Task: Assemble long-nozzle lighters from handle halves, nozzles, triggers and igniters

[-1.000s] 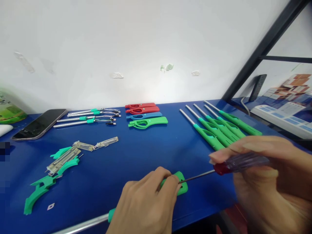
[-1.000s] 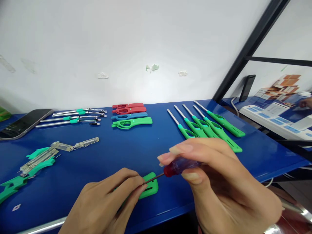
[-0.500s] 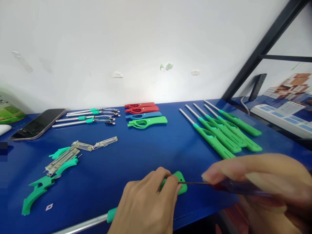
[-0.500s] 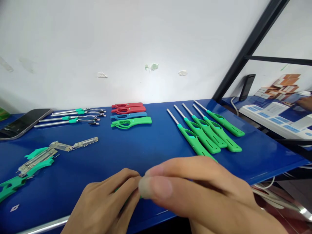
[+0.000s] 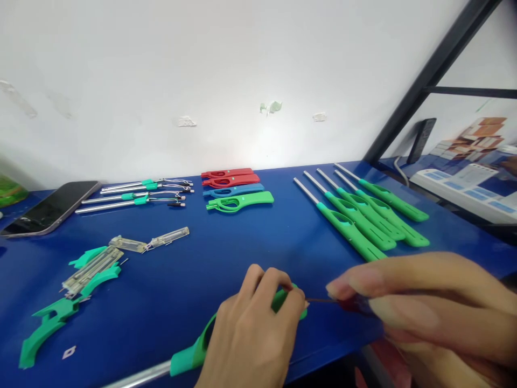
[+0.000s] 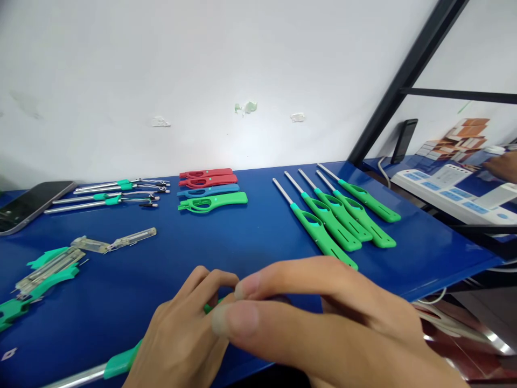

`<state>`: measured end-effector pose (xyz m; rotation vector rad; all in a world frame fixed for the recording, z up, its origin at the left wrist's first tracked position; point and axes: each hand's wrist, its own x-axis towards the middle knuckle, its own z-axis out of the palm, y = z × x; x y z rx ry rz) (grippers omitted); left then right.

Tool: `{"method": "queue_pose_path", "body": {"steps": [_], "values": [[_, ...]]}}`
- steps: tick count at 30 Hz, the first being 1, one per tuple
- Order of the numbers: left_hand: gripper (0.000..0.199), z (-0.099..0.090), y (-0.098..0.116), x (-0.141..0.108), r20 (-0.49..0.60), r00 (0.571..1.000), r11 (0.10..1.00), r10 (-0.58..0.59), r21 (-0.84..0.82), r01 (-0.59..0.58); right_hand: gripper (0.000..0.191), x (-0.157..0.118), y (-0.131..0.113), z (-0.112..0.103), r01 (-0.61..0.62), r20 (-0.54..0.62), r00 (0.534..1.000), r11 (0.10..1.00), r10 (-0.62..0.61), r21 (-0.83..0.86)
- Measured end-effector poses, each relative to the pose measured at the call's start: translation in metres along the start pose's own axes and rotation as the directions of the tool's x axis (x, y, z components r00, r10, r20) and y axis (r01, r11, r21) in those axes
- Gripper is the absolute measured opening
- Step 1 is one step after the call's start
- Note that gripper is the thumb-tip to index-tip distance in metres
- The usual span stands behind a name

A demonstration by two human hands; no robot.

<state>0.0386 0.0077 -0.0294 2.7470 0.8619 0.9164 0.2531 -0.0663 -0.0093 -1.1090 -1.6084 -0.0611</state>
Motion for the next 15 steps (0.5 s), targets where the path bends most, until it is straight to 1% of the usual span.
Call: {"method": "queue_pose_path", "body": {"steps": [1,2,4,5,6,8,10,11,13,15], "values": [[0.022,0.001,0.000,0.000,-0.002,1.000,1.000,0.006,0.006,-0.006,0.045,0.002,-0.003,0.003,0.030,-0.004,1.000,0.999,-0.030,-0.030],[0.023,0.002,-0.001,-0.001,-0.003,1.000,1.000,0.016,0.013,-0.016,0.043,0.005,-0.005,0.006,0.058,0.015,0.998,0.998,-0.058,-0.040],[0.025,0.004,-0.002,-0.002,0.008,1.000,0.999,0.030,0.023,-0.030,0.040,0.014,-0.008,0.011,0.092,0.084,0.992,0.996,-0.092,-0.001],[0.026,0.004,-0.003,-0.002,0.021,0.999,0.999,0.031,0.019,-0.031,0.040,0.019,-0.010,0.012,0.086,0.110,0.990,0.996,-0.088,0.029],[0.027,0.005,-0.004,-0.003,0.039,0.999,0.999,0.030,0.011,-0.030,0.039,0.023,-0.012,0.014,0.069,0.113,0.991,0.996,-0.074,0.054],[0.025,0.005,-0.004,-0.006,0.074,0.997,1.000,0.030,-0.010,-0.030,0.037,0.030,-0.016,0.018,0.026,0.080,0.996,0.996,-0.033,0.088],[0.022,0.006,-0.004,-0.010,0.097,0.995,1.000,0.017,-0.028,-0.015,0.030,0.034,-0.021,0.021,-0.012,0.030,1.000,0.994,0.009,0.113],[0.022,0.006,-0.004,-0.012,0.096,0.995,1.000,0.006,-0.029,-0.003,0.028,0.035,-0.022,0.022,-0.035,0.023,0.999,0.992,0.032,0.123],[0.022,0.005,-0.003,-0.014,0.074,0.997,1.000,-0.012,-0.014,0.013,0.031,0.035,-0.023,0.024,-0.065,0.040,0.997,0.989,0.060,0.136],[0.022,0.004,-0.002,-0.015,0.066,0.998,1.000,0.006,0.011,-0.007,0.036,0.034,-0.020,0.025,-0.081,0.044,0.996,0.985,0.075,0.153]]}}
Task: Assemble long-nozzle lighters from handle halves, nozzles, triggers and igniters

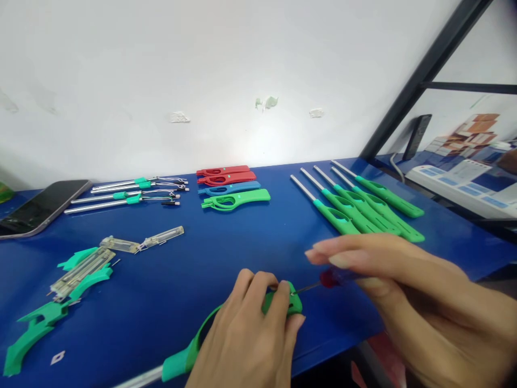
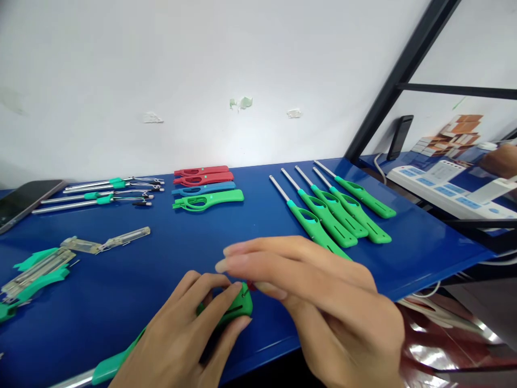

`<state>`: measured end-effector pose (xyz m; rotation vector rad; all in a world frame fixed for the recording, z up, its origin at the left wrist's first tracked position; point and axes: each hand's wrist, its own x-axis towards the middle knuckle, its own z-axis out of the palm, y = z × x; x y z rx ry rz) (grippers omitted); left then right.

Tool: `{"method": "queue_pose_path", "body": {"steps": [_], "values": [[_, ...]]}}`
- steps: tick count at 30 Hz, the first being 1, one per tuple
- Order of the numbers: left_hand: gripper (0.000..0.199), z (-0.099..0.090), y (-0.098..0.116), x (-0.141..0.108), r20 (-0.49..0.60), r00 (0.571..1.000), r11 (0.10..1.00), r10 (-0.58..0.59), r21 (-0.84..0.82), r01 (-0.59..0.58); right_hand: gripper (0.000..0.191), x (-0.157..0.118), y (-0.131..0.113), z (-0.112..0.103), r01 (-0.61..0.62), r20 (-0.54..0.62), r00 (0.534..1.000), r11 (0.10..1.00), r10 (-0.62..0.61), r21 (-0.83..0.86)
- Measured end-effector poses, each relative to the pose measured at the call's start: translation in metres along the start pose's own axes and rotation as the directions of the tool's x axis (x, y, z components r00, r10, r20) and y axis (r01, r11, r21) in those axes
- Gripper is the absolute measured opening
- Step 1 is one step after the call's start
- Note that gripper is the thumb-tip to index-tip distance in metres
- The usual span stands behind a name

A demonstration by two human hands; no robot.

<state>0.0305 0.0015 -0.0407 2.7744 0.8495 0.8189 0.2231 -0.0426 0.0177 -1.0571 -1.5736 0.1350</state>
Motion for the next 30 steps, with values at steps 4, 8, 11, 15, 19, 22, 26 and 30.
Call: {"method": "queue_pose_path", "body": {"steps": [4,8,11,15,19,22,26,30], "values": [[0.020,-0.001,0.000,0.001,0.067,0.996,0.998,-0.055,-0.039,0.058,0.040,0.001,0.009,0.005,0.053,0.004,0.999,0.996,-0.054,0.073],[0.020,0.002,-0.001,-0.001,0.092,0.988,0.990,-0.120,-0.066,0.126,0.045,0.002,0.012,0.014,0.057,0.004,0.998,0.992,-0.058,0.108],[0.020,0.005,-0.001,-0.005,0.097,0.989,0.992,-0.108,-0.061,0.114,0.041,0.003,0.011,0.018,0.015,0.002,1.000,0.996,-0.015,0.085],[0.023,0.007,-0.001,-0.007,0.068,0.995,0.997,-0.077,-0.009,0.078,0.037,0.004,0.012,0.018,-0.011,0.011,1.000,1.000,0.010,0.023],[0.024,0.006,0.000,-0.004,0.035,0.997,0.997,-0.072,0.016,0.072,0.030,0.004,0.013,0.017,-0.003,0.020,1.000,1.000,0.003,0.025],[0.023,0.005,0.002,-0.002,0.019,0.998,0.998,-0.065,0.017,0.065,0.035,0.003,0.013,0.017,0.024,0.070,0.997,0.997,-0.029,0.070],[0.023,0.004,0.003,-0.003,0.000,0.998,0.998,-0.058,0.015,0.058,0.047,0.002,0.012,0.018,0.086,0.033,0.995,0.988,-0.091,0.132],[0.023,0.005,0.003,-0.002,0.020,0.998,0.998,-0.064,0.002,0.064,0.041,0.001,0.012,0.018,0.100,-0.028,0.995,0.994,-0.099,0.048]]}}
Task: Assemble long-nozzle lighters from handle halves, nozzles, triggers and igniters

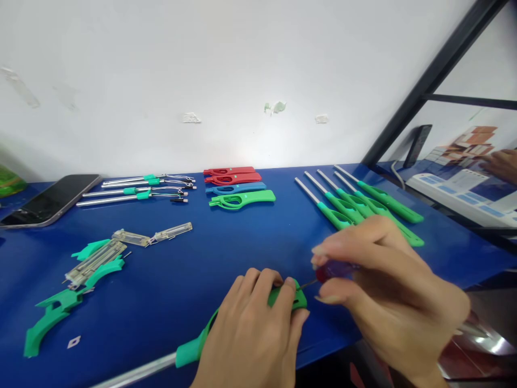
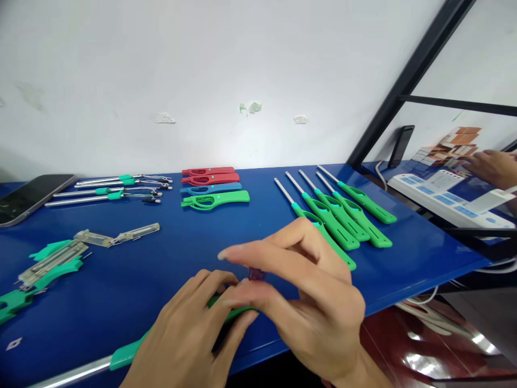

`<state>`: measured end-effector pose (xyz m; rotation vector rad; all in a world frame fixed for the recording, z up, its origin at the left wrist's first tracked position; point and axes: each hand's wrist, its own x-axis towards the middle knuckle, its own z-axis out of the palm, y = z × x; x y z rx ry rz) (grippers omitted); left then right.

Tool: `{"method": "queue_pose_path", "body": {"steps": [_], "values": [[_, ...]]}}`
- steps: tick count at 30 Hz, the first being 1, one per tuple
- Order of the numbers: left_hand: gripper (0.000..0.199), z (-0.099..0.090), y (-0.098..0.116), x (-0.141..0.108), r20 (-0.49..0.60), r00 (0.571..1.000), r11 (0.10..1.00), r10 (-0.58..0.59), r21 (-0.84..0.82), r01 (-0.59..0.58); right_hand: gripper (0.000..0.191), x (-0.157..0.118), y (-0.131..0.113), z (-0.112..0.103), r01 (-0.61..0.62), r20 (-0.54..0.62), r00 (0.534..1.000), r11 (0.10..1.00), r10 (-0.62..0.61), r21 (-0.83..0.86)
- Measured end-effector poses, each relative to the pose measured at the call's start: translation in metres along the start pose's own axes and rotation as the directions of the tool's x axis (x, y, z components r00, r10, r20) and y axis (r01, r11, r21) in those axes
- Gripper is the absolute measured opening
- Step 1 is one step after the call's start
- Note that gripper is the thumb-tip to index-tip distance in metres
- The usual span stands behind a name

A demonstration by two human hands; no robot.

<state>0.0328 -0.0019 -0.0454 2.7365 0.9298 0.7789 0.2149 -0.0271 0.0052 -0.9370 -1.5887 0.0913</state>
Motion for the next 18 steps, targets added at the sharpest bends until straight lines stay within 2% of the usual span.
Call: {"method": "queue_pose_path", "body": {"steps": [2,4,9,11,14,18], "values": [[0.022,0.0000,-0.0005,0.0009,0.009,1.000,1.000,-0.010,-0.004,0.010,0.035,0.0008,-0.0001,-0.0009,-0.041,0.028,0.999,0.999,0.041,-0.010],[0.022,-0.0003,-0.0012,0.0013,0.016,1.000,1.000,-0.012,-0.006,0.012,0.037,0.0022,0.0004,-0.0019,-0.064,0.042,0.997,0.998,0.063,0.011],[0.021,-0.0002,-0.0017,-0.0008,0.016,1.000,1.000,-0.004,-0.007,0.004,0.039,0.0023,0.0017,-0.0045,0.002,-0.049,0.999,0.999,-0.004,-0.039],[0.020,0.0003,-0.0010,-0.0012,0.000,1.000,1.000,0.000,-0.002,0.000,0.037,0.0009,0.0004,-0.0058,-0.034,0.013,0.999,0.999,0.034,-0.032],[0.020,0.0008,0.0001,-0.0005,-0.031,1.000,1.000,0.002,0.013,-0.002,0.044,0.0000,-0.0019,-0.0059,-0.063,0.125,0.991,0.995,0.053,0.074],[0.024,-0.0001,-0.0006,-0.0004,-0.020,1.000,0.999,0.020,0.026,-0.020,0.050,0.0023,-0.0013,-0.0013,0.024,0.050,0.998,0.994,-0.030,0.110]]}}
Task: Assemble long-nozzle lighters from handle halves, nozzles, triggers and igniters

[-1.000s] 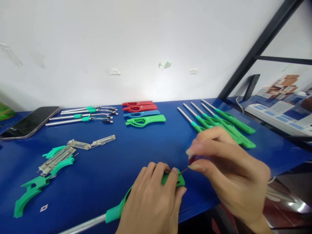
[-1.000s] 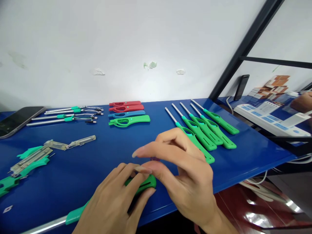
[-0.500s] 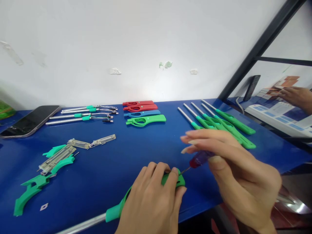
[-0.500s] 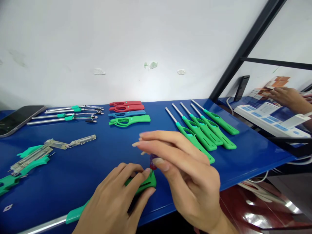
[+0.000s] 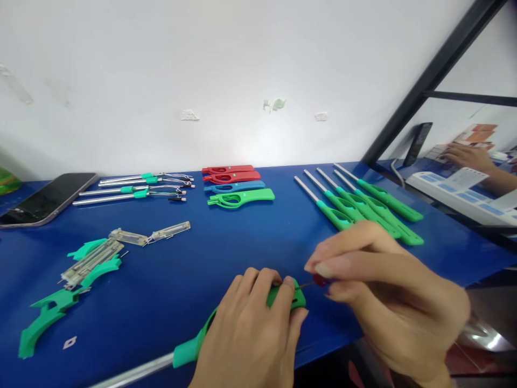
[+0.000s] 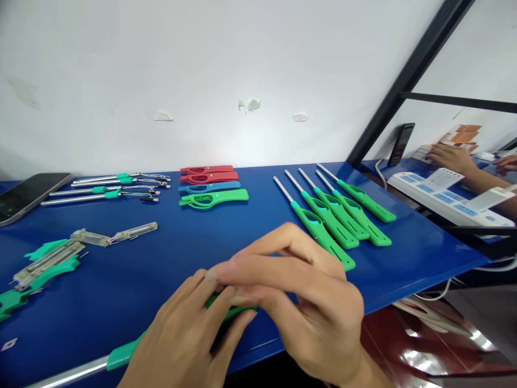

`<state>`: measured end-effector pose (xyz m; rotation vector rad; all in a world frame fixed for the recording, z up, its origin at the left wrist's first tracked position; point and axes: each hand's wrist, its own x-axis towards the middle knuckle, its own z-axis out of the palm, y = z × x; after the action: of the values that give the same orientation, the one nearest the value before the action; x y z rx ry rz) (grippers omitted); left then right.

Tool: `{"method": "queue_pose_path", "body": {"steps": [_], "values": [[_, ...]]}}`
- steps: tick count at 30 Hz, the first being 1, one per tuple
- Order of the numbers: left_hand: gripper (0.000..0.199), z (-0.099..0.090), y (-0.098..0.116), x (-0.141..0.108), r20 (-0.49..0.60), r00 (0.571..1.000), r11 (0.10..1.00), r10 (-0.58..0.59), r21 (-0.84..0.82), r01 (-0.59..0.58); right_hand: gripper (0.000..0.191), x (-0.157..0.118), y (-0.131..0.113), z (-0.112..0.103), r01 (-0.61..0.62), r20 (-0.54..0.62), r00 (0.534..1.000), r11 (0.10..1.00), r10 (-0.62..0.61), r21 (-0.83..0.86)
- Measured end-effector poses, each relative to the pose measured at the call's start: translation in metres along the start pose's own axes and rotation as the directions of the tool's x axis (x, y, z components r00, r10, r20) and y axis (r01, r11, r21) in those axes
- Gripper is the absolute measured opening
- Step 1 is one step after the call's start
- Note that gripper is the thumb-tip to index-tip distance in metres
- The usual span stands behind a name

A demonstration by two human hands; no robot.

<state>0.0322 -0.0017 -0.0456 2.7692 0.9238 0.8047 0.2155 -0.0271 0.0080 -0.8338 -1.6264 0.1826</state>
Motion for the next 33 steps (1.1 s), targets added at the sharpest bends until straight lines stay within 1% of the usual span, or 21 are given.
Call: {"method": "queue_pose_path", "body": {"steps": [2,5,6,7,9,11,12,13,15,17,19,21,23,24,26,28,30,33], "values": [[0.025,-0.0005,-0.0003,-0.0003,0.009,1.000,1.000,0.011,-0.001,-0.011,0.049,0.0009,0.0008,0.0004,-0.011,-0.019,1.000,0.999,0.010,-0.053],[0.022,-0.0008,0.0006,0.0002,0.003,1.000,1.000,-0.007,0.008,0.007,0.043,0.0004,0.0002,-0.0031,-0.042,0.088,0.995,0.993,0.051,-0.108],[0.021,-0.0008,0.0011,0.0006,0.002,1.000,1.000,-0.012,0.011,0.012,0.045,-0.0001,-0.0001,-0.0045,-0.054,0.119,0.991,0.992,0.067,-0.111],[0.021,-0.0009,0.0015,0.0009,0.003,1.000,1.000,-0.013,0.012,0.013,0.047,-0.0004,-0.0003,-0.0056,-0.066,0.122,0.989,0.992,0.079,-0.109],[0.022,-0.0010,0.0019,0.0014,0.006,1.000,1.000,-0.009,0.012,0.009,0.048,-0.0007,0.0003,-0.0065,-0.077,0.057,0.995,0.991,0.083,-0.113],[0.023,-0.0009,0.0018,0.0013,0.011,1.000,1.000,-0.004,0.011,0.004,0.043,-0.0005,0.0020,-0.0062,-0.059,-0.032,0.998,0.985,0.055,-0.161],[0.023,-0.0008,0.0018,0.0012,0.012,1.000,1.000,-0.005,0.012,0.005,0.040,-0.0004,0.0031,-0.0061,-0.042,-0.060,0.998,0.980,0.031,-0.194],[0.022,-0.0006,0.0017,0.0010,0.010,1.000,1.000,-0.005,0.015,0.004,0.035,-0.0005,0.0040,-0.0063,-0.028,-0.062,0.998,0.976,0.015,-0.214],[0.022,-0.0002,0.0019,0.0008,0.003,1.000,1.000,0.001,0.024,-0.001,0.030,-0.0011,0.0051,-0.0072,-0.026,-0.014,1.000,0.981,0.023,-0.190],[0.022,0.0002,0.0021,0.0008,-0.010,1.000,0.999,0.008,0.043,-0.007,0.039,-0.0017,0.0056,-0.0080,-0.058,0.066,0.996,0.992,0.066,-0.111],[0.023,0.0004,0.0019,0.0007,-0.018,1.000,0.998,0.014,0.059,-0.013,0.047,-0.0016,0.0062,-0.0071,-0.053,0.085,0.995,0.997,0.058,-0.050],[0.025,0.0000,0.0013,0.0005,-0.020,1.000,0.998,0.015,0.062,-0.014,0.050,-0.0011,0.0068,-0.0049,0.017,0.030,0.999,0.999,-0.016,-0.032],[0.027,-0.0008,0.0007,0.0003,-0.009,1.000,0.998,0.026,0.048,-0.026,0.050,-0.0010,0.0066,-0.0030,0.046,-0.019,0.999,0.998,-0.047,-0.044],[0.027,-0.0012,0.0007,0.0003,-0.002,1.000,0.999,0.027,0.040,-0.027,0.046,-0.0013,0.0060,-0.0028,0.027,-0.016,0.999,0.998,-0.028,-0.052],[0.025,-0.0018,0.0012,0.0006,0.002,1.000,0.999,0.015,0.029,-0.015,0.035,-0.0025,0.0042,-0.0038,-0.047,0.029,0.998,0.996,0.050,-0.076],[0.022,-0.0020,0.0021,0.0012,-0.001,1.000,1.000,-0.002,0.025,0.002,0.037,-0.0031,0.0028,-0.0055,-0.077,0.065,0.995,0.994,0.082,-0.074],[0.022,-0.0020,0.0030,0.0018,0.000,1.000,1.000,-0.002,0.024,0.002,0.043,-0.0022,0.0026,-0.0065,-0.058,0.012,0.998,0.996,0.059,-0.067],[0.023,-0.0019,0.0030,0.0022,0.011,1.000,1.000,0.000,0.022,0.000,0.036,0.0002,0.0037,-0.0066,-0.024,-0.087,0.996,0.996,0.017,-0.084]]}}
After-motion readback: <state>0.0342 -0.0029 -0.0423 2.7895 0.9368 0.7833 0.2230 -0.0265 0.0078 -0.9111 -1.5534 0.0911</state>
